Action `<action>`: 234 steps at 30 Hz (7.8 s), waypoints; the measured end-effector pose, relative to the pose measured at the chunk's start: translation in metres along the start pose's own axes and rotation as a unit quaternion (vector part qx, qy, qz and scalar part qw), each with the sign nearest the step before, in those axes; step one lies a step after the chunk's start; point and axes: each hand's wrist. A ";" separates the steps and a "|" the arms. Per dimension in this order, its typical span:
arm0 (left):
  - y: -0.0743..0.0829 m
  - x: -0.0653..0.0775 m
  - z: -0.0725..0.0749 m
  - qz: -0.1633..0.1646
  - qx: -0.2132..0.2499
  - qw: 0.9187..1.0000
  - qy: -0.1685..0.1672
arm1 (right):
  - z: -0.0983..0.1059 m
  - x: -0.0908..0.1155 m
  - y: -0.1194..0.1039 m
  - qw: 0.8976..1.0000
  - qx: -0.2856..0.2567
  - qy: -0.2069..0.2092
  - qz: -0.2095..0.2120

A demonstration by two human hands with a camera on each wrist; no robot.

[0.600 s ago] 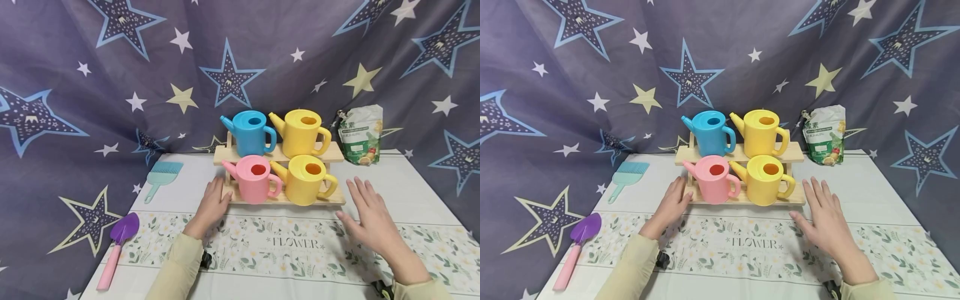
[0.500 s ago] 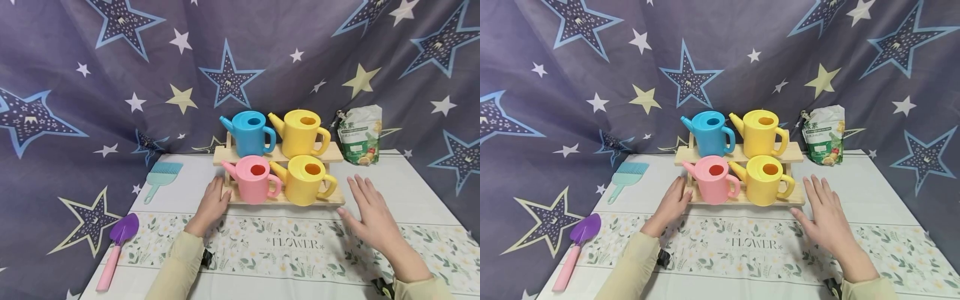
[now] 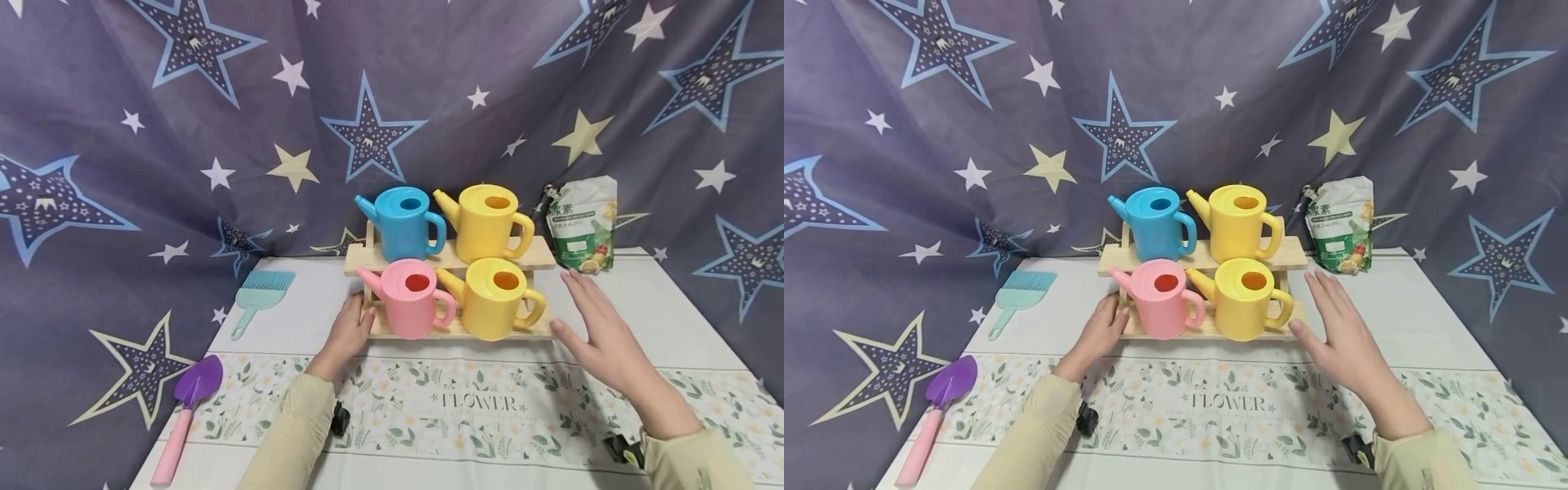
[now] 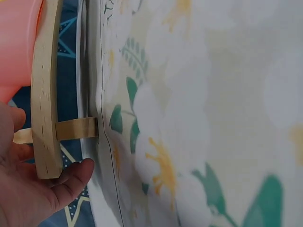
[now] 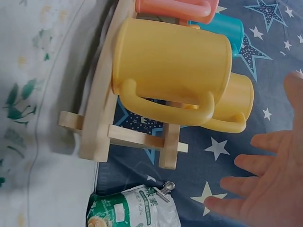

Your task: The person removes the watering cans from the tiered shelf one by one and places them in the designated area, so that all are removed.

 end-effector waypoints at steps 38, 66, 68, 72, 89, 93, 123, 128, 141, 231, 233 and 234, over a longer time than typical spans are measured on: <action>-0.010 -0.008 -0.012 0.057 0.061 0.996 0.019 | 0.011 -0.074 -0.001 0.989 -0.131 0.040 -0.057; -0.007 -0.008 -0.012 0.044 0.047 0.996 0.057 | -0.008 -0.114 0.011 0.986 -0.128 0.046 -0.095; -0.006 -0.007 -0.011 0.046 0.050 0.996 0.060 | -0.008 -0.114 0.011 0.986 -0.130 0.048 -0.097; -0.005 -0.007 -0.011 0.054 0.059 0.995 0.058 | -0.011 -0.115 0.011 0.984 -0.137 0.047 -0.103; -0.009 -0.010 -0.013 0.048 0.090 0.993 0.066 | -0.019 -0.120 0.015 0.986 -0.103 0.046 -0.121; -0.008 -0.010 -0.013 0.053 0.089 0.992 0.068 | -0.020 -0.120 0.015 0.986 -0.103 0.056 -0.117; -0.004 -0.008 -0.011 0.048 0.107 0.990 0.072 | 0.002 -0.098 0.022 0.974 -0.057 0.192 -0.106; -0.004 -0.008 -0.012 0.050 0.109 0.990 0.069 | 0.011 -0.086 0.025 0.970 -0.072 0.202 -0.115; -0.008 -0.010 -0.013 0.050 0.109 0.991 0.064 | 0.034 -0.061 0.037 0.953 -0.053 0.239 -0.178; -0.009 -0.007 -0.013 0.047 0.125 0.989 0.064 | -0.029 -0.011 0.129 0.939 -0.077 0.160 -0.296; -0.009 -0.007 -0.013 0.048 0.128 0.989 0.063 | -0.031 -0.011 0.130 0.940 -0.070 0.154 -0.296; -0.009 -0.007 -0.013 0.048 0.129 0.988 0.064 | -0.031 -0.011 0.130 0.941 -0.066 0.149 -0.297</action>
Point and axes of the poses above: each hand's wrist, its own x-axis away from the middle knuckle, its own z-axis out of the back of the hand, y = z × x, and after that the axes turned 1 degree about -y, right-handed
